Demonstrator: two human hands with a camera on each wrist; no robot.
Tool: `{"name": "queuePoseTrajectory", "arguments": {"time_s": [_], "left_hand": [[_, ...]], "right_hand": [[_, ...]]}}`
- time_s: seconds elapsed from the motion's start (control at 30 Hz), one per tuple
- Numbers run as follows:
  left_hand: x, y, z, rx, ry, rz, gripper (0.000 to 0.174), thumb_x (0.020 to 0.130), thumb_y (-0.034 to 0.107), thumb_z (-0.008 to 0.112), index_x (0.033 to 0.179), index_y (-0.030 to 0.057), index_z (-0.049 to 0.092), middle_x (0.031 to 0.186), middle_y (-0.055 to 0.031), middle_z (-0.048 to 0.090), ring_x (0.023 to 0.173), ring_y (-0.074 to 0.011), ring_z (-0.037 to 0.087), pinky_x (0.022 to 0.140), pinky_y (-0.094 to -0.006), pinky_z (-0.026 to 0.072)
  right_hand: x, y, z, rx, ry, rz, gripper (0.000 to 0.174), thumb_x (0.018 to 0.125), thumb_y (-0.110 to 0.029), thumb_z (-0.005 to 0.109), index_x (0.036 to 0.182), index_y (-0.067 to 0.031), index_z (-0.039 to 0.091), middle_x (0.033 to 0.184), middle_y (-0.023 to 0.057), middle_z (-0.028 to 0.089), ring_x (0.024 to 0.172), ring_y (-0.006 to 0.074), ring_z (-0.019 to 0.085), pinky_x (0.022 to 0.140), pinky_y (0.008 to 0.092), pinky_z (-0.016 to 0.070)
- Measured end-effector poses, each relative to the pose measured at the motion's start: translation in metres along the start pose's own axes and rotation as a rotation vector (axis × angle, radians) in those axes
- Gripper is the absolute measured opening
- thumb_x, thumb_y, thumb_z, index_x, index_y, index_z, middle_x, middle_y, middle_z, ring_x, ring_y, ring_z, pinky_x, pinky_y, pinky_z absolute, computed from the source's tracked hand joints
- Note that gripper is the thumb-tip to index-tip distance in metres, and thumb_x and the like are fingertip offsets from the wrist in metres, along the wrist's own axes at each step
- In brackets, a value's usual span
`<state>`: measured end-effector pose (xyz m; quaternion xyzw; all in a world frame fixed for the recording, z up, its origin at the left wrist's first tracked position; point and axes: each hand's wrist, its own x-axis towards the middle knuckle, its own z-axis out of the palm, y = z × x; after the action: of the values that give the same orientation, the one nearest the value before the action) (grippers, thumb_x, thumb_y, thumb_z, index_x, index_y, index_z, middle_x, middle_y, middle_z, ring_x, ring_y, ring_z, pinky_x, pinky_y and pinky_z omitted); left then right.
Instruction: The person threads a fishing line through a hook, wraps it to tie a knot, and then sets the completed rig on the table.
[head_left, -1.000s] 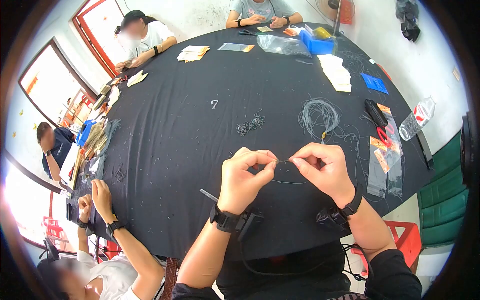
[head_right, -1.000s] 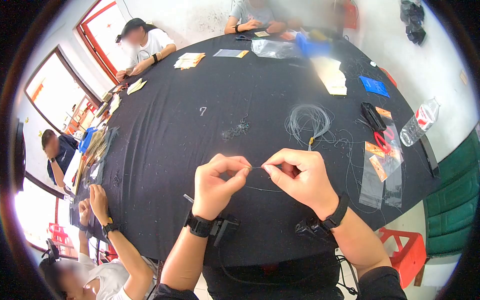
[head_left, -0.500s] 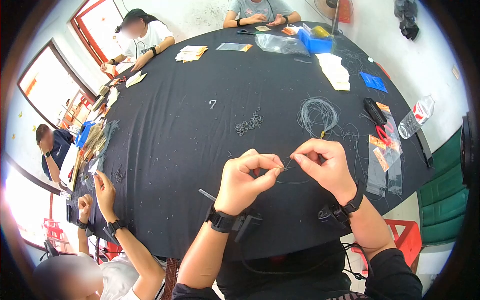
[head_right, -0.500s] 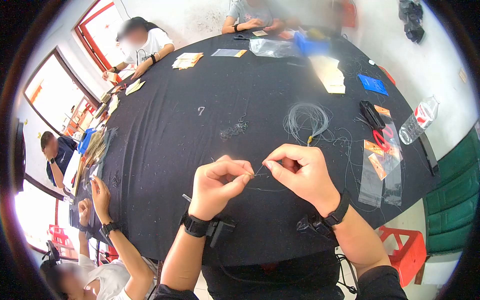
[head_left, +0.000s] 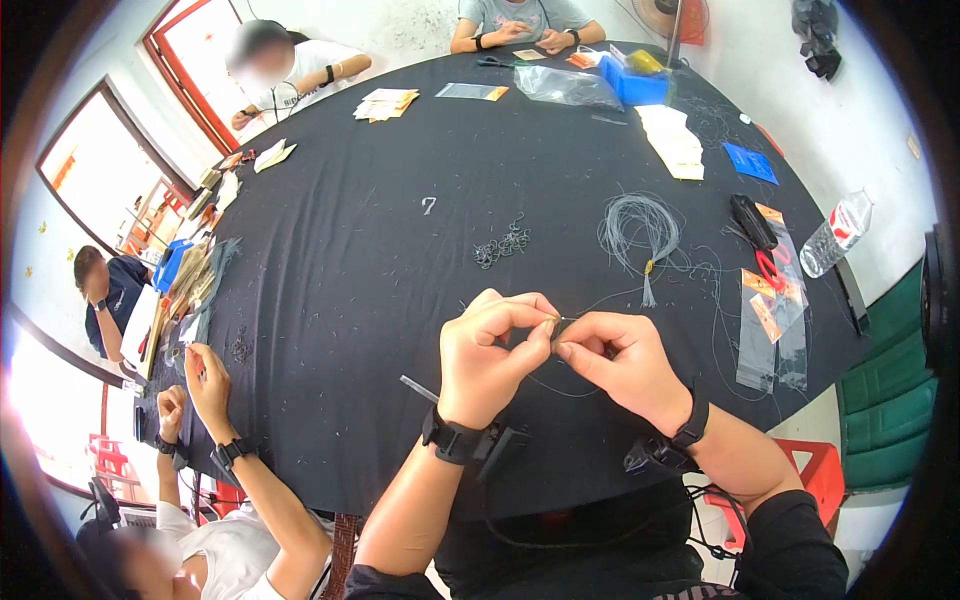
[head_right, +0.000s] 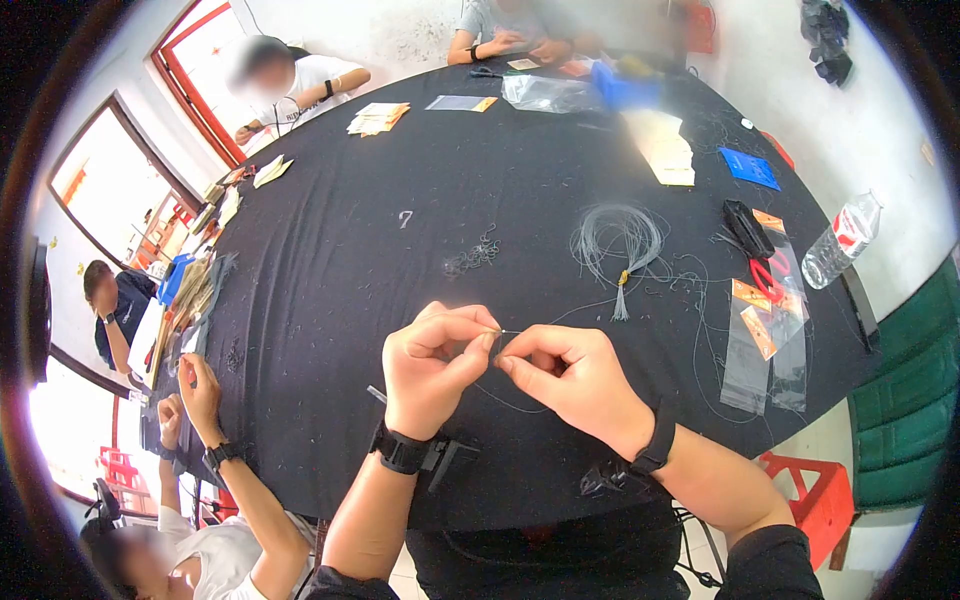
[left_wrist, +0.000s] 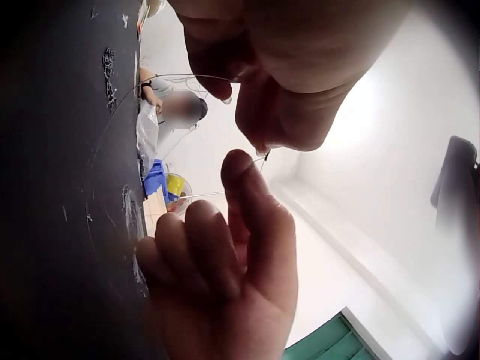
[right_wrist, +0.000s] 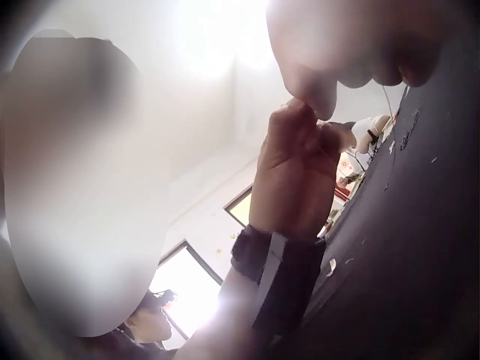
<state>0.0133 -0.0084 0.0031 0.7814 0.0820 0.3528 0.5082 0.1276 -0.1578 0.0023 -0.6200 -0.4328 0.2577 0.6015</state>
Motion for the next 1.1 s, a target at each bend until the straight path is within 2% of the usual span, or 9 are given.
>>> {"name": "queuePoseTrajectory", "arguments": {"time_s": [0.07, 0.17, 0.3, 0.53, 0.77, 0.97, 1.1], "left_hand": [[0.002, 0.003, 0.0, 0.163, 0.024, 0.086, 0.008, 0.075, -0.003, 0.072, 0.081, 0.0028, 0.072, 0.088, -0.0039, 0.073, 0.075, -0.0108, 0.059, 0.068, -0.0246, 0.0474], [0.004, 0.005, 0.001, 0.238, 0.01, 0.136, 0.009, 0.072, -0.001, 0.073, 0.079, 0.0051, 0.071, 0.086, -0.0019, 0.075, 0.072, -0.0126, 0.059, 0.068, -0.0264, 0.0483], [0.004, 0.005, 0.0, 0.252, -0.058, 0.124, 0.009, 0.072, 0.0, 0.073, 0.079, 0.0055, 0.071, 0.088, -0.0024, 0.075, 0.071, -0.0137, 0.059, 0.069, -0.0282, 0.0494], [0.003, 0.006, 0.001, 0.151, -0.166, 0.097, 0.012, 0.071, -0.001, 0.072, 0.081, 0.0052, 0.072, 0.088, -0.002, 0.075, 0.071, -0.0134, 0.06, 0.07, -0.0275, 0.0499], [0.001, 0.003, 0.001, -0.002, -0.214, 0.068, 0.012, 0.073, -0.001, 0.072, 0.084, 0.0038, 0.073, 0.089, -0.0028, 0.075, 0.074, -0.0114, 0.06, 0.071, -0.0267, 0.0506], [-0.003, 0.002, 0.002, -0.155, -0.212, -0.036, 0.009, 0.078, -0.004, 0.072, 0.086, 0.0004, 0.072, 0.094, -0.0078, 0.072, 0.082, -0.0119, 0.063, 0.076, -0.0257, 0.0523], [-0.004, 0.001, 0.0, -0.195, -0.171, -0.012, 0.007, 0.081, -0.005, 0.072, 0.087, -0.0012, 0.071, 0.095, -0.0102, 0.07, 0.085, -0.0133, 0.064, 0.077, -0.0265, 0.0529]], "right_hand": [[-0.002, -0.003, 0.0, -0.091, -0.005, -0.043, 0.008, 0.088, -0.007, 0.07, 0.093, -0.0021, 0.072, 0.061, -0.0046, 0.053, 0.055, 0.0014, 0.041, 0.05, 0.0222, 0.0328], [-0.001, -0.003, -0.001, -0.134, 0.033, -0.135, 0.008, 0.086, -0.006, 0.071, 0.093, -0.0016, 0.072, 0.062, -0.001, 0.057, 0.054, 0.0027, 0.045, 0.05, 0.0226, 0.0356], [0.003, -0.01, -0.01, -0.174, 0.049, -0.2, 0.006, 0.085, -0.003, 0.071, 0.09, -0.0014, 0.073, 0.063, 0.002, 0.06, 0.052, 0.0043, 0.047, 0.049, 0.0224, 0.0362], [0.011, -0.011, -0.025, -0.214, 0.093, -0.26, 0.006, 0.084, -0.001, 0.073, 0.089, -0.002, 0.074, 0.069, 0.0024, 0.066, 0.055, 0.0033, 0.05, 0.051, 0.0213, 0.0376], [0.011, -0.011, -0.026, -0.151, 0.14, -0.158, 0.006, 0.083, -0.003, 0.076, 0.09, -0.0023, 0.075, 0.075, 0.0005, 0.07, 0.061, 0.0014, 0.054, 0.054, 0.0188, 0.0402], [0.01, -0.003, -0.024, 0.019, 0.145, -0.075, 0.006, 0.085, -0.005, 0.076, 0.087, -0.0011, 0.072, 0.071, -0.001, 0.068, 0.061, 0.0003, 0.053, 0.055, 0.0176, 0.039], [0.01, -0.004, -0.024, 0.063, 0.139, 0.0, 0.007, 0.087, -0.006, 0.075, 0.086, -0.0013, 0.071, 0.068, -0.0039, 0.063, 0.06, -0.001, 0.05, 0.053, 0.0171, 0.0364]]}}
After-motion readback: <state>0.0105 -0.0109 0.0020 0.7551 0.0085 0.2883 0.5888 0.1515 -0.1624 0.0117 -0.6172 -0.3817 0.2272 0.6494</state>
